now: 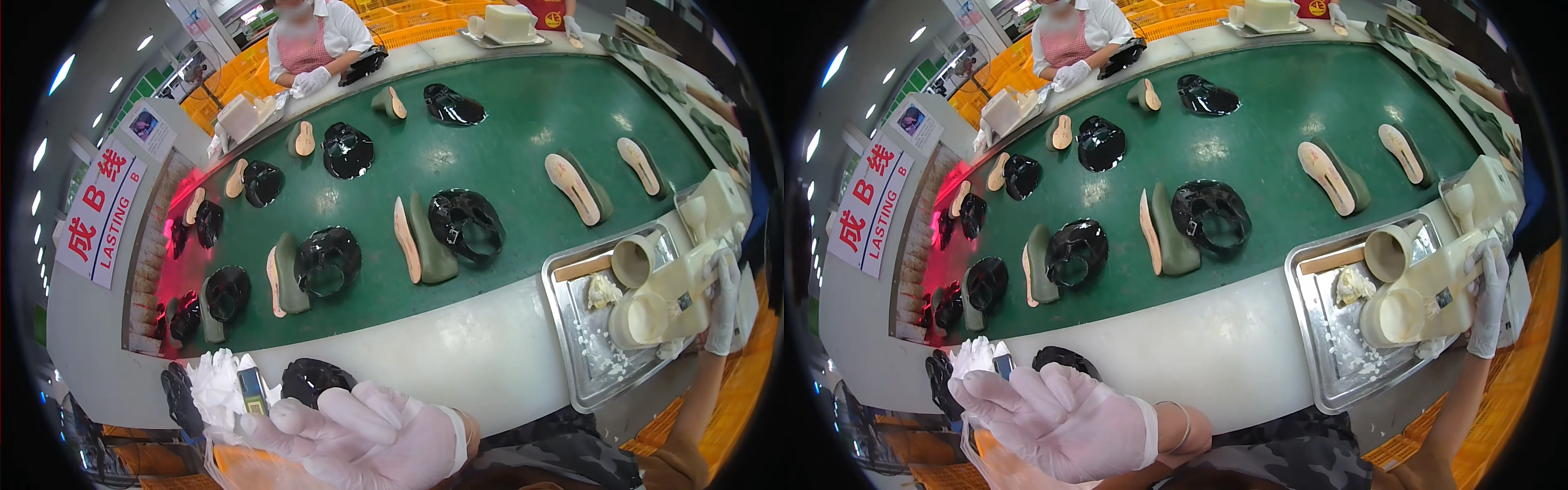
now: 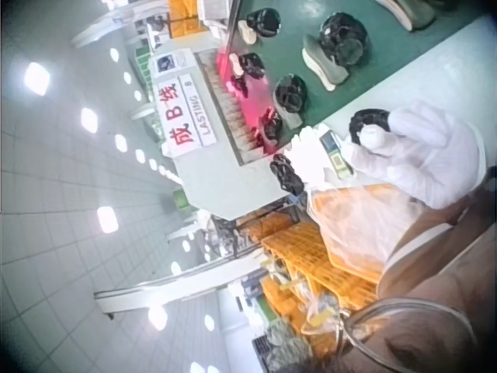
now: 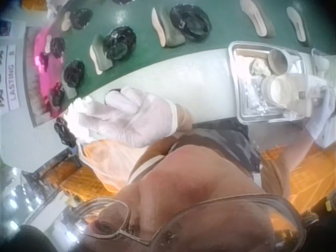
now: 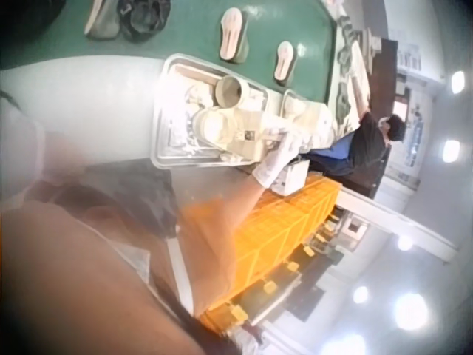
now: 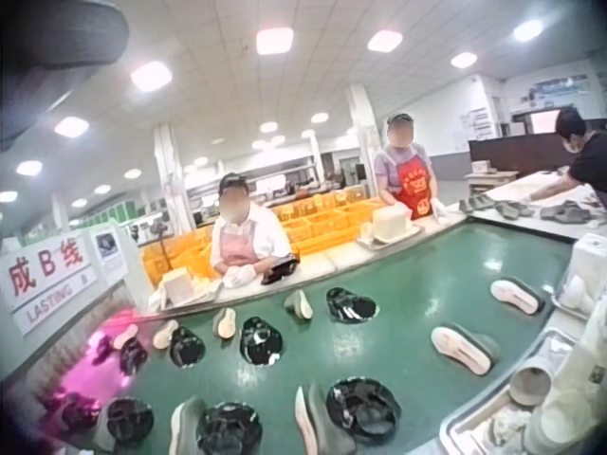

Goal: The person repeatedly picks up black shoes from a green conveyor belt, applies a white substance to the soles using a brush, and places them into yellow crates. The process is repetitive and involves handling multiple shoes one at a time.

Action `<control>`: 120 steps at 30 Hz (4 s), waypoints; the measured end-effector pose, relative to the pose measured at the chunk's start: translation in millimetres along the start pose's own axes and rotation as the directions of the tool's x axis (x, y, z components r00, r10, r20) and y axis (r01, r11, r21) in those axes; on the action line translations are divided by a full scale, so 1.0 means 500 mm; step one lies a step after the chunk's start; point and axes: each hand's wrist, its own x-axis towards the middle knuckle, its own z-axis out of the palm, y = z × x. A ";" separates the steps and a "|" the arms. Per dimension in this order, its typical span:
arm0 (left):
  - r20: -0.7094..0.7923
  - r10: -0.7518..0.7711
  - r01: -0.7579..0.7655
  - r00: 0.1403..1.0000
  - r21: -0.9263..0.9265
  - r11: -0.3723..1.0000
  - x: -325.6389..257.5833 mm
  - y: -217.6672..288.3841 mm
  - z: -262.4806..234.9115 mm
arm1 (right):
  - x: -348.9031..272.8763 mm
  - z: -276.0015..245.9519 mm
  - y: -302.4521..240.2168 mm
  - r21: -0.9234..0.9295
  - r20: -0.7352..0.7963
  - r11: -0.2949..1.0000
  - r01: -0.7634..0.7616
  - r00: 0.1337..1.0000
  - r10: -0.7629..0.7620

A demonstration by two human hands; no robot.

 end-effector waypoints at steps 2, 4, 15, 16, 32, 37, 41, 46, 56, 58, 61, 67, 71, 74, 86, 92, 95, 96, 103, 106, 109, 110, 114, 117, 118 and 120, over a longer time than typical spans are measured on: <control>0.030 0.005 -0.003 1.000 -0.049 0.999 -0.001 0.002 0.006 | 0.002 -0.008 0.001 0.003 0.048 1.000 0.005 0.999 -0.005; 0.072 -0.011 0.017 0.997 -0.082 0.997 -0.003 0.006 0.004 | 0.000 -0.006 -0.004 0.016 0.067 1.000 0.003 0.998 -0.004; 0.667 -0.554 0.061 0.499 0.610 0.790 -0.022 0.029 0.043 | 0.015 -0.058 0.047 0.038 0.073 0.998 0.054 0.996 -0.057; 0.707 -0.562 0.026 0.428 0.612 0.790 -0.045 0.043 0.059 | 0.019 -0.054 0.054 0.061 0.071 0.995 0.075 0.994 -0.079; 0.945 -0.326 0.307 0.040 0.299 0.903 -0.160 0.225 0.160 | 0.007 -0.046 0.043 0.246 0.199 0.964 0.096 0.969 -0.147; 0.744 0.103 0.149 0.660 -0.264 0.953 -0.249 0.225 0.221 | 0.006 -0.046 0.047 0.204 0.229 0.972 0.117 0.960 -0.163; 0.783 0.172 0.206 0.598 -0.357 0.911 -0.262 0.220 0.215 | 0.006 -0.057 0.045 0.198 0.214 0.966 0.167 0.954 -0.209; 0.916 0.182 0.213 0.359 -0.270 0.939 -0.228 0.224 0.184 | 0.010 -0.051 0.051 0.176 0.241 0.971 0.164 0.949 -0.204; 0.923 -0.139 0.917 0.358 -0.319 0.241 -0.252 0.247 0.213 | 0.018 -0.058 0.066 0.193 0.224 0.965 0.179 0.949 -0.221; 0.938 -0.104 0.941 0.331 -0.320 0.106 -0.250 0.249 0.219 | 0.019 -0.058 0.070 0.192 0.217 0.966 0.173 0.952 -0.214; 0.980 -0.118 0.975 0.159 -0.137 0.173 -0.217 0.251 0.207 | 0.019 -0.075 0.074 0.226 0.223 0.962 0.155 0.953 -0.206; 0.909 -0.178 0.926 0.378 -0.371 0.070 -0.296 0.251 0.179 | 0.026 -0.065 0.080 0.219 0.257 0.962 0.163 0.941 -0.218; 0.940 -0.130 0.944 0.315 -0.297 0.143 -0.292 0.236 0.151 | 0.031 -0.070 0.093 0.222 0.233 0.960 0.170 0.947 -0.222; 0.951 -0.235 0.921 0.199 -0.100 0.376 -0.289 0.232 0.096 | 0.031 -0.068 0.103 0.242 0.183 0.961 0.133 0.966 -0.180; 0.315 -0.750 -0.652 0.582 0.732 -0.198 0.024 0.246 -0.288 | 0.052 -0.087 0.120 0.232 0.194 0.961 0.150 0.961 -0.197; 0.071 -0.859 -0.739 0.506 0.550 -0.390 0.079 0.225 -0.385 | 0.045 -0.078 0.114 0.239 0.242 0.958 0.160 0.945 -0.218; 0.223 -0.831 -0.746 0.510 0.595 -0.299 0.088 0.236 -0.376 | 0.046 -0.081 0.117 0.212 0.223 0.957 0.199 0.943 -0.246; 0.254 -0.816 -0.743 0.520 0.605 -0.286 0.086 0.250 -0.364 | 0.048 -0.083 0.119 0.215 0.217 0.955 0.203 0.944 -0.249; 0.444 -0.723 -0.726 0.529 0.678 -0.116 0.089 0.308 -0.260 | 0.040 -0.072 0.112 0.290 0.284 0.945 0.151 0.929 -0.236; 0.459 -0.677 -0.620 0.575 0.785 0.005 0.075 0.300 -0.246 | 0.024 -0.059 0.085 0.289 0.264 0.945 0.152 0.936 -0.231; 0.407 -0.648 -0.389 0.643 0.903 0.182 0.055 0.278 -0.223 | 0.009 -0.056 0.053 0.246 0.256 0.951 0.185 0.934 -0.248; 0.388 -0.639 -0.278 0.664 0.922 0.270 0.044 0.269 -0.211 | 0.008 -0.059 0.052 0.255 0.254 0.945 0.203 0.929 -0.268; 0.464 -0.483 -0.288 0.742 0.872 0.396 0.013 0.247 -0.241 | -0.013 -0.066 0.035 0.320 0.230 0.926 0.199 0.932 -0.280; 0.176 -0.662 0.308 0.729 0.778 0.547 -0.012 0.223 -0.250 | -0.088 -0.037 0.017 0.253 0.190 0.927 0.276 0.926 -0.328; 0.160 -0.659 0.224 0.735 0.860 0.459 -0.019 0.219 -0.241 | -0.107 -0.036 0.012 0.246 0.227 0.924 0.294 0.909 -0.349; 0.131 -0.722 0.401 0.679 0.758 0.515 -0.046 0.207 -0.186 | -0.146 -0.028 0.020 0.226 0.236 0.941 0.250 0.924 -0.302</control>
